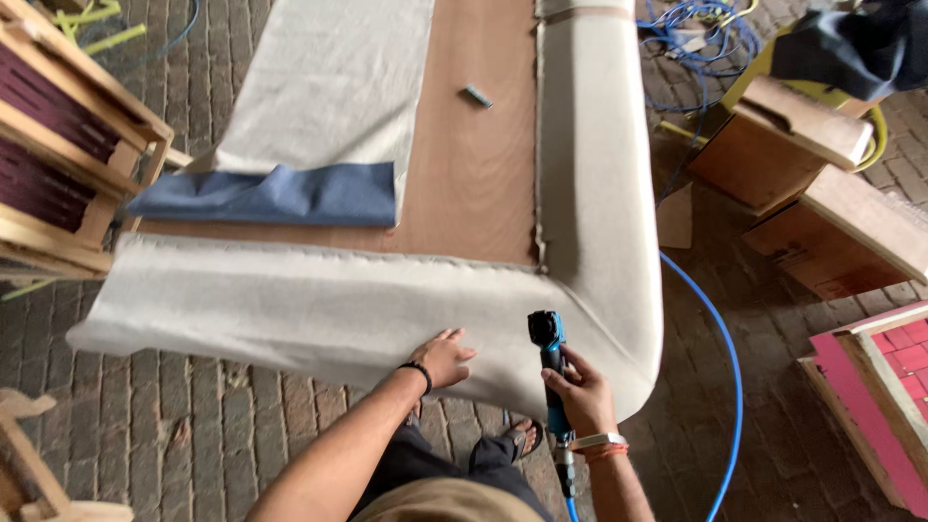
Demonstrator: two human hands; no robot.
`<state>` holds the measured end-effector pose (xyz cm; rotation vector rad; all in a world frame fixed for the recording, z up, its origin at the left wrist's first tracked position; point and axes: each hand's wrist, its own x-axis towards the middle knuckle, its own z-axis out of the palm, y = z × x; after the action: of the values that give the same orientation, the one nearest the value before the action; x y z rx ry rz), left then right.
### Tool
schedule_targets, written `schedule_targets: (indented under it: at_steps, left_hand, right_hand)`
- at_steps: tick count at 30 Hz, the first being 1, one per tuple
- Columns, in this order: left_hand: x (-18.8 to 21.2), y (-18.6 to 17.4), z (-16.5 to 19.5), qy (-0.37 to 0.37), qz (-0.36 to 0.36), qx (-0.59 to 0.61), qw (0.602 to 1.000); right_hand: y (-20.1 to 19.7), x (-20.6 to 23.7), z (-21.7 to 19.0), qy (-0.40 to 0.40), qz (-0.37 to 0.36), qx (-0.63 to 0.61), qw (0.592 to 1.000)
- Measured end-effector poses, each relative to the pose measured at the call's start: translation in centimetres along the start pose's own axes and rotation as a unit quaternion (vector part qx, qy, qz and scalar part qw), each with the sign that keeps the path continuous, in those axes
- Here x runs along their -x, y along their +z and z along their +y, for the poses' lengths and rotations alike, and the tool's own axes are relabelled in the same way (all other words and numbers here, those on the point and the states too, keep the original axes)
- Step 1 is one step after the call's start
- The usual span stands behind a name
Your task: The person staples beige fabric onto a wooden furniture frame using a pneumatic staple gun, then trims excess fabric with shears. The person smooths and pulls the fabric taut while stapling along the edges.
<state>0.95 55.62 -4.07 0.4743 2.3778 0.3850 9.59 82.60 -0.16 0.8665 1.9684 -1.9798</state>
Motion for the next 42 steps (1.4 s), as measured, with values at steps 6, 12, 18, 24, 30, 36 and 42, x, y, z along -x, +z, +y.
schedule_targets:
  at_steps: [6,12,18,24,30,36,42]
  left_hand:
    - [3.4,0.9,-4.8,0.084,0.057,0.016,0.995]
    - [6.7,0.9,-11.2,0.038,0.078,-0.031,0.996]
    - [7.4,0.2,-14.4,0.055,0.059,-0.082,0.993]
    - [6.6,1.5,-15.1,0.043,0.01,-0.124,0.991]
    - [5.6,3.0,-15.7,0.03,-0.038,-0.178,0.983]
    - [3.8,4.8,-16.4,0.02,-0.001,-0.224,0.974]
    - [2.4,7.7,-19.2,0.037,0.099,-0.243,0.964]
  right_hand:
    - [5.3,1.2,2.1,-0.056,-0.009,0.021,0.998]
    - [10.8,5.9,3.2,-0.004,0.027,0.031,0.999]
    - [17.0,12.6,4.0,-0.042,0.037,0.193,0.98]
    - [18.8,16.3,6.4,0.007,0.081,0.213,0.974]
    - [17.1,17.1,9.8,0.048,0.078,0.207,0.974]
    - [15.4,15.0,16.3,-0.017,0.079,0.229,0.97]
    - [15.0,10.2,26.1,0.018,-0.012,0.209,0.978]
